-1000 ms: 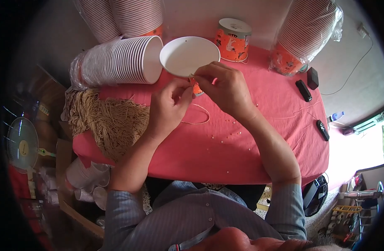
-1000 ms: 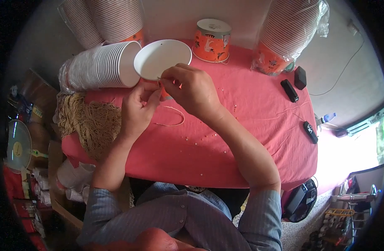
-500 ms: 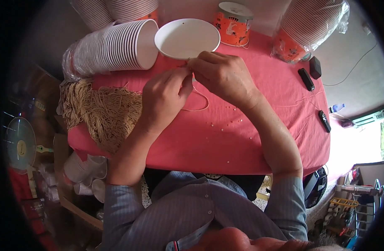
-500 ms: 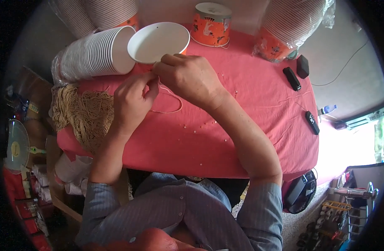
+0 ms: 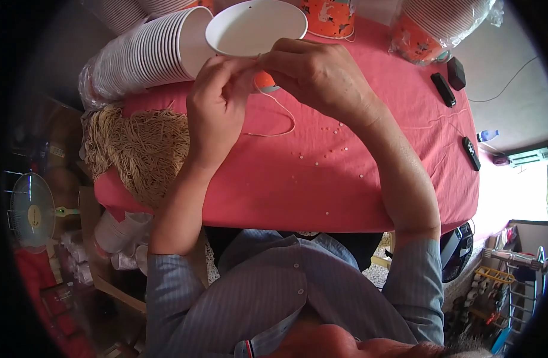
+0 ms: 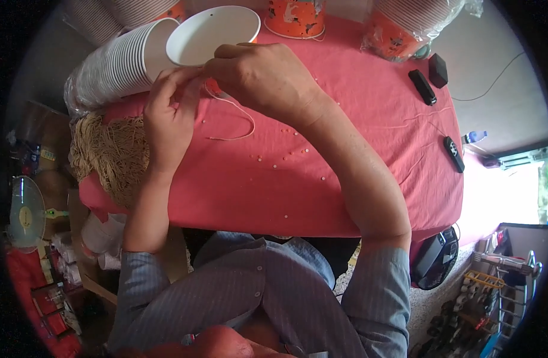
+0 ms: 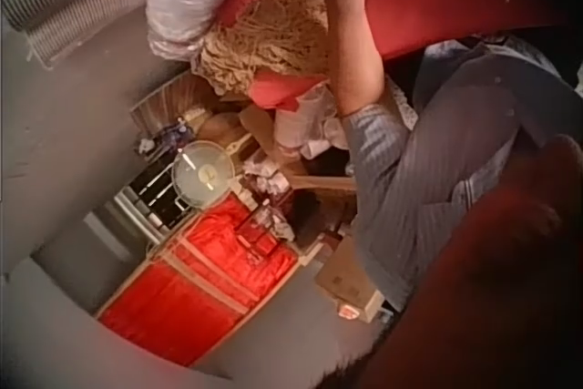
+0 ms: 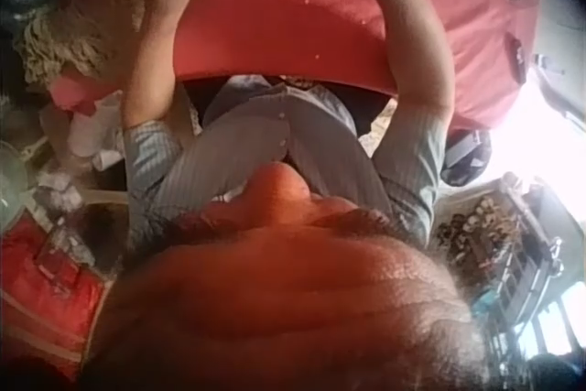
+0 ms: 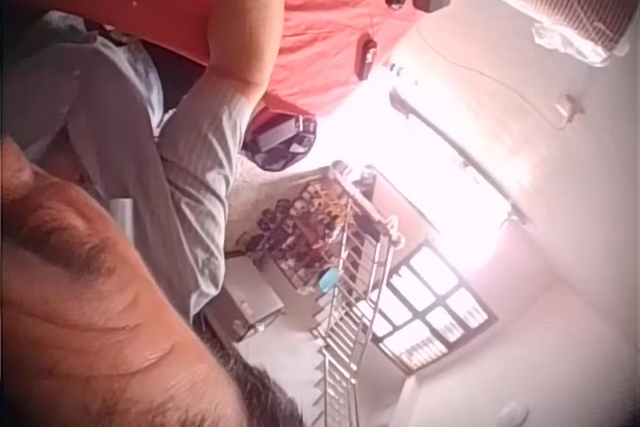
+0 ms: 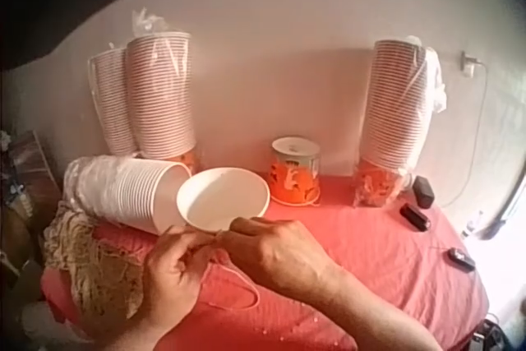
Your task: Attaching string handles to paper buckets at a workstation.
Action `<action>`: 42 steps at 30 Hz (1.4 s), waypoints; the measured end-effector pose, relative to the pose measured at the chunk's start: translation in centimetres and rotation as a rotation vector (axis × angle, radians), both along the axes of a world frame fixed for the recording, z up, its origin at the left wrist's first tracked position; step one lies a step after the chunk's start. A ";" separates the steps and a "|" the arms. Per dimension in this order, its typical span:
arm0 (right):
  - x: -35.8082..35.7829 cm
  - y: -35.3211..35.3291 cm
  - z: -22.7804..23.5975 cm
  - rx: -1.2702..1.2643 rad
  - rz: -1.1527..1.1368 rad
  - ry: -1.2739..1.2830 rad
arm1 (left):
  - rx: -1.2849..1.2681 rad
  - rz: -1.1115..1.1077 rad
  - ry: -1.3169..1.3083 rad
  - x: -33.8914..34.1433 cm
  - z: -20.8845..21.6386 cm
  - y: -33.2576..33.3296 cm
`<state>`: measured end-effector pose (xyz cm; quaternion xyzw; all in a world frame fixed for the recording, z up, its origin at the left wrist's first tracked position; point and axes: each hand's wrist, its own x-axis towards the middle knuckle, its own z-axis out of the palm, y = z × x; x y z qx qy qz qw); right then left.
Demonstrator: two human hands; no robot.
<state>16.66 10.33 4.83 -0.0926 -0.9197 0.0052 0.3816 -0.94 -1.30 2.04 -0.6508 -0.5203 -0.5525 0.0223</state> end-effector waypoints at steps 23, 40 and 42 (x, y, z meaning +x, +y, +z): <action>-0.1 0.3 -0.5 -0.025 0.020 -0.014 | -0.517 -0.305 -0.672 -1.5 -2.0 0.9; -0.3 -0.2 -0.9 -0.013 -0.028 0.001 | -0.489 -0.276 -0.682 -1.1 -1.7 0.7; -0.3 -0.1 -0.9 0.009 -0.029 0.000 | -0.485 -0.274 -0.674 -0.9 -1.6 0.8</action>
